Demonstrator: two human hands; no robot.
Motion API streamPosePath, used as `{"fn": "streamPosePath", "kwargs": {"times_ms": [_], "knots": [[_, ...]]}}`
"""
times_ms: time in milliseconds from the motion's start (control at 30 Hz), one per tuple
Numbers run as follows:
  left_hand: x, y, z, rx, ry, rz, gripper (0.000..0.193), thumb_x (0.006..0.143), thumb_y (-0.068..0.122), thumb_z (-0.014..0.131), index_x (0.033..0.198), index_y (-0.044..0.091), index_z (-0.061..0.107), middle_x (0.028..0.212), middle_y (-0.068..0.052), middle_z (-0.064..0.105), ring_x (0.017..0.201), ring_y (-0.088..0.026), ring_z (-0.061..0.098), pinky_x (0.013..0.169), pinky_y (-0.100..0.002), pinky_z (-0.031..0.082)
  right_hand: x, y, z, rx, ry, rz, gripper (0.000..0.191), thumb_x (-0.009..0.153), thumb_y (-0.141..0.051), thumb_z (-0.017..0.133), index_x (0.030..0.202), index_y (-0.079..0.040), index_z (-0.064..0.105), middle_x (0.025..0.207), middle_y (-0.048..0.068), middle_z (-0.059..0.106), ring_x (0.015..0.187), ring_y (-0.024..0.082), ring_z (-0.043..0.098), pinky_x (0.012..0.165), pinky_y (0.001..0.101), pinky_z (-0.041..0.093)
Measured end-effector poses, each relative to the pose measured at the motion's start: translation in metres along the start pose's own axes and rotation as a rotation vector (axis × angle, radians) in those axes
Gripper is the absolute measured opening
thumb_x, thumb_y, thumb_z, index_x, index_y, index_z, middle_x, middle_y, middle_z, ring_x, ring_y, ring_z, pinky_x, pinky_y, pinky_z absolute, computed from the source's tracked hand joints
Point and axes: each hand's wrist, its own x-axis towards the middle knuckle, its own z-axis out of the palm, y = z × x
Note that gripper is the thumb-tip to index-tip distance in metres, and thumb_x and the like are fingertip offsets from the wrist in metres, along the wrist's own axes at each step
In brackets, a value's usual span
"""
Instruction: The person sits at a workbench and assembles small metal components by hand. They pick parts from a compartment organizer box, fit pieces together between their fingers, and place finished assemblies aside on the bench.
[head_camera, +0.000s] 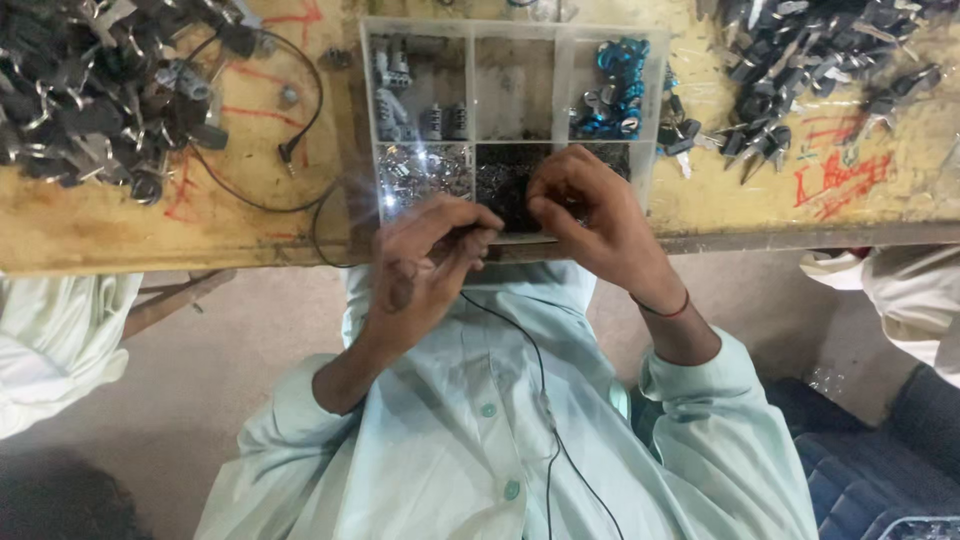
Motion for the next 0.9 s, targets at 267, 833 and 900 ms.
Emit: {"fn": "streamPosePath", "kwargs": {"times_ms": [267,833,900], "knots": [[0.009,-0.028,0.022,-0.559,-0.019,-0.239,0.021,0.103,0.007,0.066,0.123,-0.002,0.064,0.102,-0.01,0.072,0.088,-0.012,0.072,0.082,-0.027,0.064,0.002,-0.012,0.005,-0.396,-0.014,-0.146,0.012,0.102,-0.012,0.067,0.111,-0.006,0.061,0.108,0.011,0.059,0.088,0.024,0.064,0.073,0.0344,0.052],[0.02,-0.024,0.001,-0.331,-0.032,-0.152,0.016,0.102,0.004,0.066,0.116,-0.002,0.069,0.1,-0.007,0.071,0.087,-0.01,0.07,0.079,-0.025,0.063,0.021,-0.019,0.016,-0.732,-0.079,-0.122,0.014,0.092,-0.006,0.073,0.103,-0.006,0.065,0.101,0.013,0.057,0.088,0.032,0.062,0.07,0.044,0.05],[0.02,-0.02,-0.003,-0.292,-0.053,-0.094,0.016,0.102,0.003,0.065,0.116,-0.002,0.069,0.102,-0.006,0.071,0.088,-0.01,0.071,0.08,-0.025,0.064,0.018,-0.017,0.012,-0.59,-0.03,-0.113,0.017,0.091,-0.002,0.074,0.106,-0.006,0.067,0.105,0.012,0.06,0.092,0.029,0.063,0.074,0.0407,0.051]]}}
